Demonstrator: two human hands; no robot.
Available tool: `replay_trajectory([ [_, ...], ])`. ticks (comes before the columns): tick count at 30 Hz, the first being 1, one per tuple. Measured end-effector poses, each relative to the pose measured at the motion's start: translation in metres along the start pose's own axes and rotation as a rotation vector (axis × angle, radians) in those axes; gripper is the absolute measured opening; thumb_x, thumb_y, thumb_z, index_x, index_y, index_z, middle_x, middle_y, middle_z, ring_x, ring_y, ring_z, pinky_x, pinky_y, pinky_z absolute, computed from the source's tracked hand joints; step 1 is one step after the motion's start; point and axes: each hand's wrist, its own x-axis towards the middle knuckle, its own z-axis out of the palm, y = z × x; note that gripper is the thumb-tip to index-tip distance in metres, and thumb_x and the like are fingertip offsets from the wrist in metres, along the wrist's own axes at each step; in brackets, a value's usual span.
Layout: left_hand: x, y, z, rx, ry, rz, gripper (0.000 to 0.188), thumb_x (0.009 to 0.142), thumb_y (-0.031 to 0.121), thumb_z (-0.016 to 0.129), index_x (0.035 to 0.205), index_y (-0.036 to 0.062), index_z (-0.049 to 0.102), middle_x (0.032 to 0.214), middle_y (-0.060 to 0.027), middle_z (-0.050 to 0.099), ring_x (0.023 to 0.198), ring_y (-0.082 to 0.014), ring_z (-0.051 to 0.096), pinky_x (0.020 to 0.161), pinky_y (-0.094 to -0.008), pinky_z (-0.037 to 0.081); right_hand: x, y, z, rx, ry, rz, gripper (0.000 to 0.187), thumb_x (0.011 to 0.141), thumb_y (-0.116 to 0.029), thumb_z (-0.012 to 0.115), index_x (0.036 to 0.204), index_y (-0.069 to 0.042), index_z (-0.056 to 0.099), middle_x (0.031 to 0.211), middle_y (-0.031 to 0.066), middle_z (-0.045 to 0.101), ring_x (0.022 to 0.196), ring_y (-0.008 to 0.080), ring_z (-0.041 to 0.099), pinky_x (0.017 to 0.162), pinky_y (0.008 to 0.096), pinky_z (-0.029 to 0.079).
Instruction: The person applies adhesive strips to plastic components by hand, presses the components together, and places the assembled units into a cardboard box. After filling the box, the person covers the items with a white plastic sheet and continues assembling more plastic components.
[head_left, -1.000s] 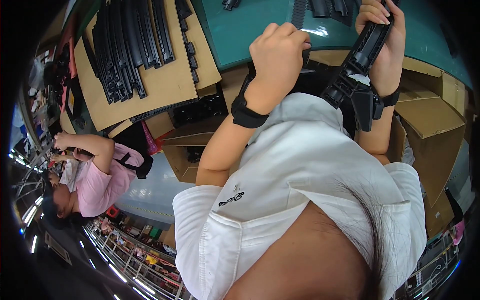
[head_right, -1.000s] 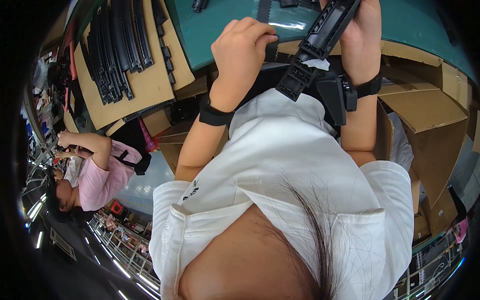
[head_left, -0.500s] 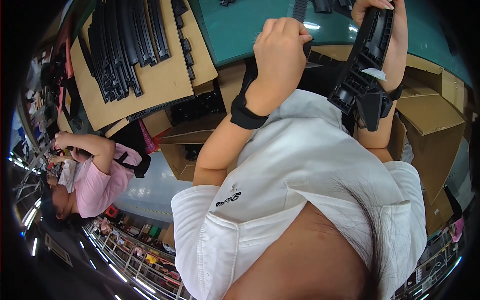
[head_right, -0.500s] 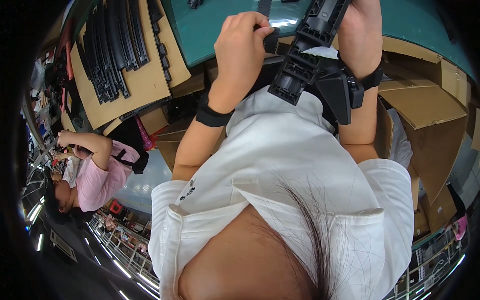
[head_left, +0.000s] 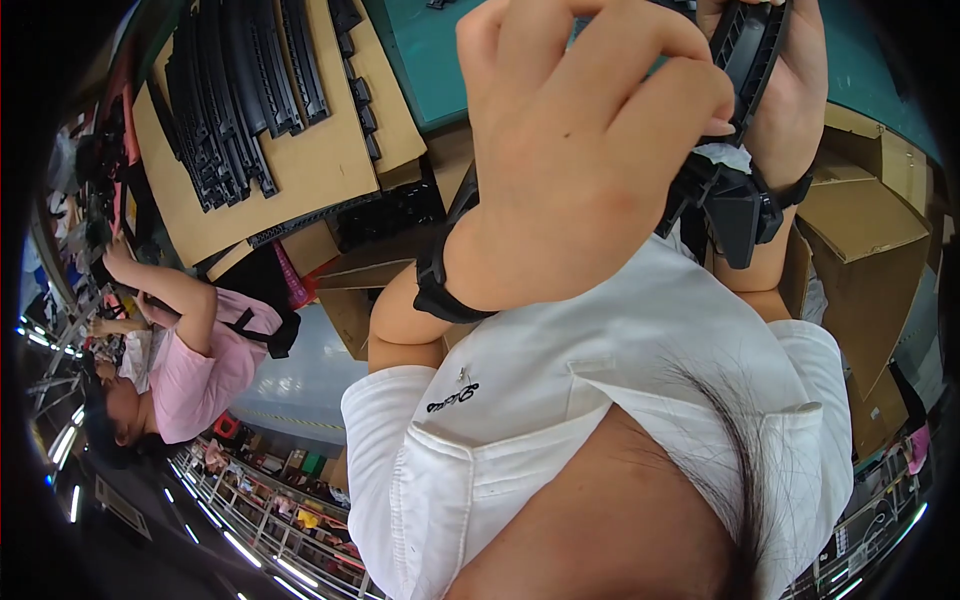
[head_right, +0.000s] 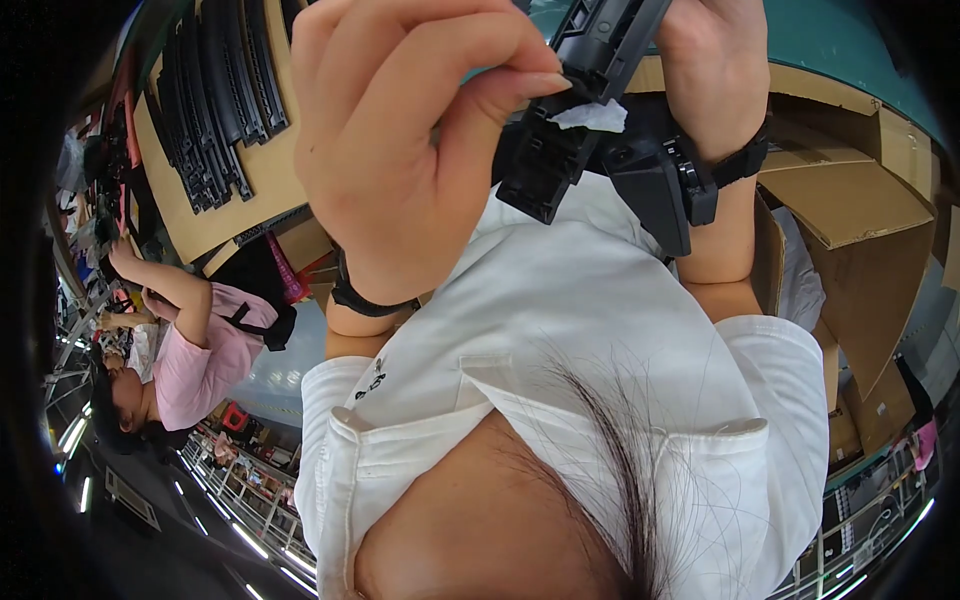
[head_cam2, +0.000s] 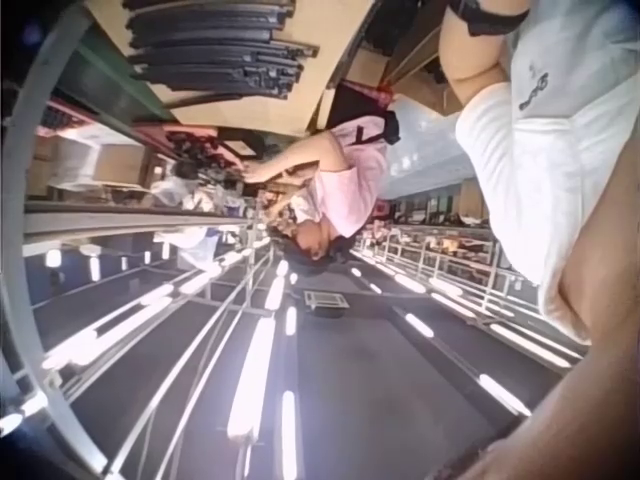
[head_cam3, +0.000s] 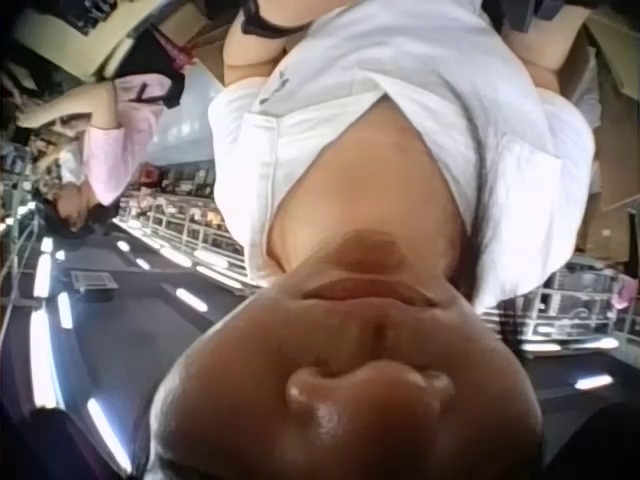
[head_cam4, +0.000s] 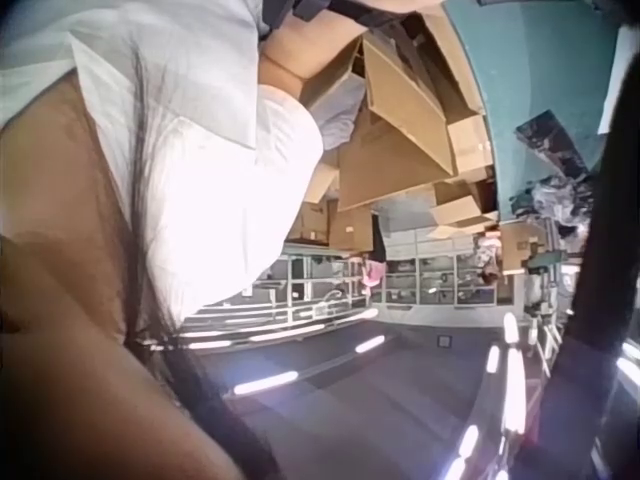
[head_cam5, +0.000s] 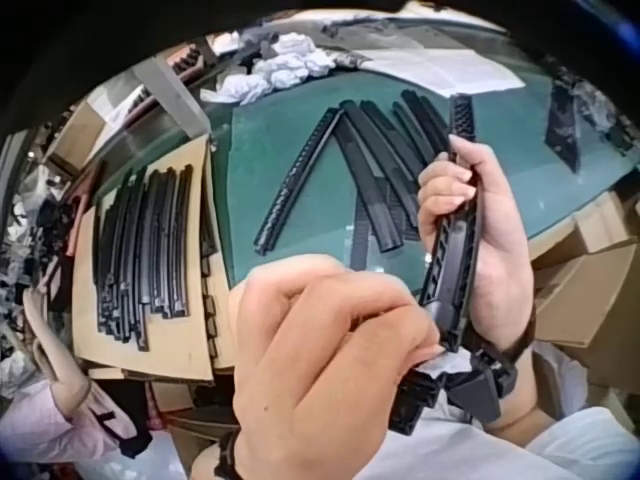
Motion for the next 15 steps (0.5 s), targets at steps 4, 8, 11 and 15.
replay_trajectory([
  [4, 0.0, 0.0, 0.005, -0.085, 0.014, -0.034, 0.029, 0.079, 0.0, 0.063, 0.107, -0.003, 0.056, 0.095, -0.0163, 0.056, 0.092, -0.0323, 0.053, 0.084, -0.0316, 0.043, 0.0, -0.001, -0.002, 0.019, -0.021, 0.007, 0.025, 0.089, -0.014, 0.057, 0.069, -0.004, 0.047, 0.059, 0.0008, 0.049, 0.05, 0.0101, 0.05, 0.05, 0.0195, 0.047],
  [8, 0.0, 0.001, 0.008, -0.168, 0.028, -0.068, 0.028, 0.079, 0.0, 0.063, 0.106, -0.003, 0.056, 0.094, -0.0159, 0.057, 0.092, -0.0317, 0.054, 0.084, -0.0313, 0.043, 0.0, -0.001, -0.001, -0.011, -0.03, 0.003, 0.025, 0.089, -0.014, 0.058, 0.069, -0.004, 0.046, 0.059, 0.0008, 0.049, 0.05, 0.0098, 0.05, 0.051, 0.0193, 0.047],
  [11, 0.0, 0.002, 0.01, -0.23, 0.04, -0.094, 0.028, 0.079, -0.001, 0.064, 0.106, -0.0029, 0.056, 0.094, -0.0156, 0.057, 0.092, -0.0313, 0.054, 0.083, -0.0312, 0.043, -0.001, 0.0, 0.001, -0.022, -0.027, -0.014, 0.025, 0.089, -0.013, 0.058, 0.069, -0.004, 0.046, 0.059, 0.0007, 0.049, 0.049, 0.0095, 0.05, 0.05, 0.0191, 0.047],
  [15, -0.001, 0.003, 0.012, -0.311, 0.059, -0.131, 0.027, 0.079, -0.001, 0.064, 0.105, -0.0029, 0.057, 0.093, -0.0152, 0.057, 0.092, -0.0308, 0.054, 0.083, -0.0309, 0.043, -0.001, 0.002, 0.002, -0.017, -0.025, -0.019, 0.024, 0.089, -0.013, 0.058, 0.07, -0.004, 0.046, 0.059, 0.0007, 0.049, 0.049, 0.0097, 0.05, 0.05, 0.0191, 0.047],
])
